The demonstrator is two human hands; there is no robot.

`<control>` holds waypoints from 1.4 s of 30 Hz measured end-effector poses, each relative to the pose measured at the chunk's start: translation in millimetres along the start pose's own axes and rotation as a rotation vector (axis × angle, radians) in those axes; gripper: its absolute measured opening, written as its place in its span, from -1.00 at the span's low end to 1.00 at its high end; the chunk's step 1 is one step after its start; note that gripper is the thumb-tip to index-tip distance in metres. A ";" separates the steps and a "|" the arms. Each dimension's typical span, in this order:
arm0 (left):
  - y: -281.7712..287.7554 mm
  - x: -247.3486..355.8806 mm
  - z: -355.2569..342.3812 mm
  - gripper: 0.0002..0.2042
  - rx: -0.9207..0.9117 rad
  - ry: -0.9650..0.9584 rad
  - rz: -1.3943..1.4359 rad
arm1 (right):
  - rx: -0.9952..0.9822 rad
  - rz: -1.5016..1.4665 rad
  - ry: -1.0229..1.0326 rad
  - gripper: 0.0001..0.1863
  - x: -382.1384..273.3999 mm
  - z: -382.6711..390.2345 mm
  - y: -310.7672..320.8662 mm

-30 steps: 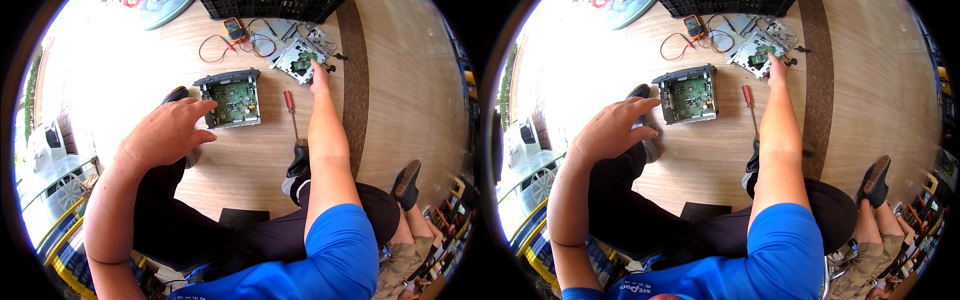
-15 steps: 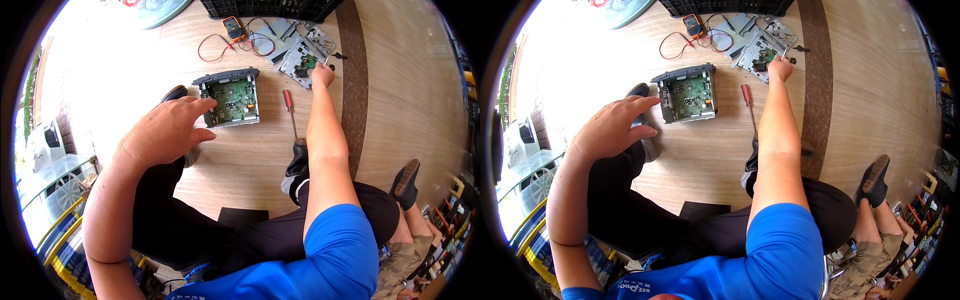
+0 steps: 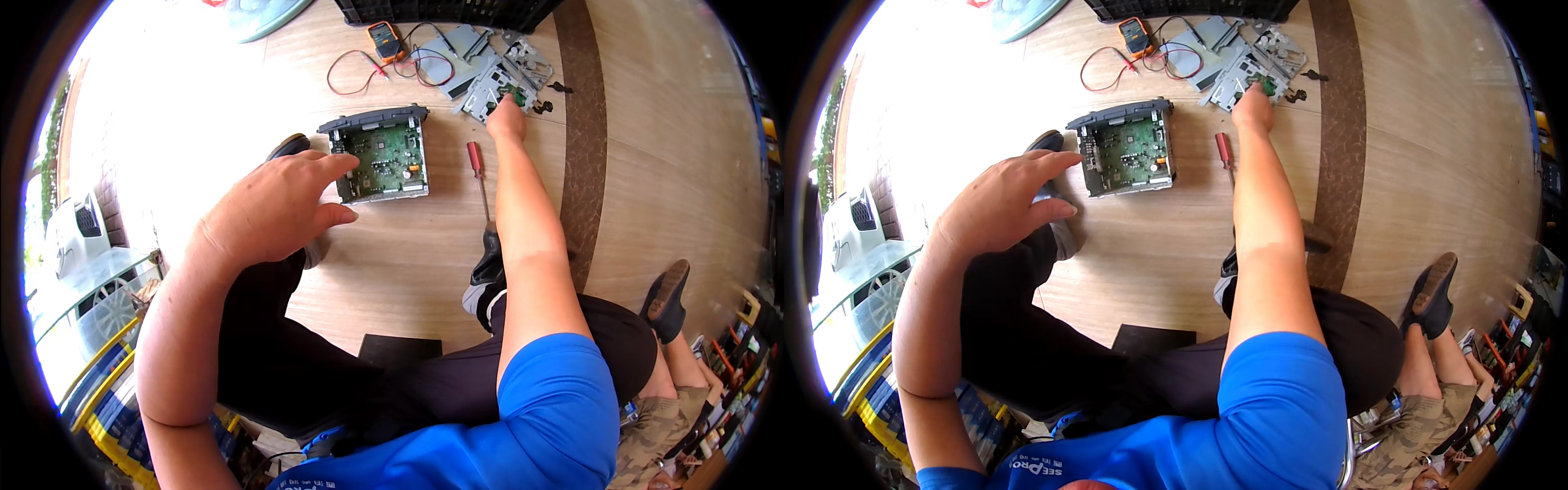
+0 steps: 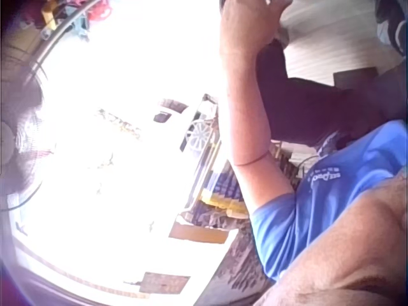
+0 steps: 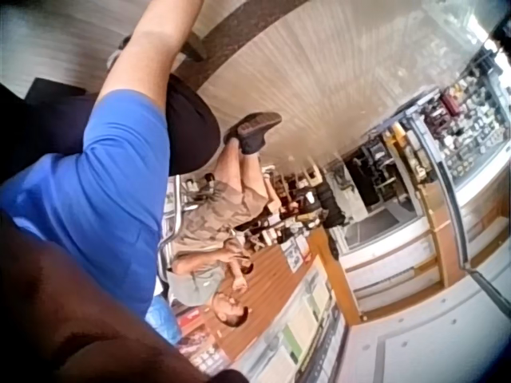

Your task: The person disassembles an electronic device by hand on the floor, removing internal components and screws. The person holds and looks at a metal plate before placing it back onto the main housing.

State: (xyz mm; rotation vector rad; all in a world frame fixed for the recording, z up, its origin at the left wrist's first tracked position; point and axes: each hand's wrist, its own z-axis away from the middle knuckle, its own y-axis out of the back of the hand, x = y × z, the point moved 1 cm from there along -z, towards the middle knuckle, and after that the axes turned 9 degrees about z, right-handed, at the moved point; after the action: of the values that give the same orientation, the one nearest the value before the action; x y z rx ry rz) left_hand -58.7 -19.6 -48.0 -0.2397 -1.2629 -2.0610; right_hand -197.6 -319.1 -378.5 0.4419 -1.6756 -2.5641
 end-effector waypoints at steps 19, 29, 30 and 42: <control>4.9 -11.0 6.4 -0.52 0.032 0.001 -0.011 | -0.175 -0.758 -0.107 -0.84 -17.9 -2.8 64.8; 15.0 -8.3 16.0 -0.51 0.042 -0.012 0.040 | -0.374 -1.233 -0.238 -0.91 -1.7 22.0 98.6; 11.7 -11.7 15.0 -0.51 0.065 -0.037 0.021 | -0.373 -1.224 -0.225 -0.91 -2.1 24.6 104.7; 24.2 -8.7 17.3 -0.59 0.082 -0.130 -0.023 | -0.329 -0.554 0.087 -0.85 -33.7 42.8 231.8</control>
State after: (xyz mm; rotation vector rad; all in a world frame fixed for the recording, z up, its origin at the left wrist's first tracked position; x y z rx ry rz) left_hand -40.0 -7.8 -26.3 -0.3276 -1.4314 -2.0350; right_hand -203.4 -370.2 -146.0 1.1004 -1.1879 -3.0548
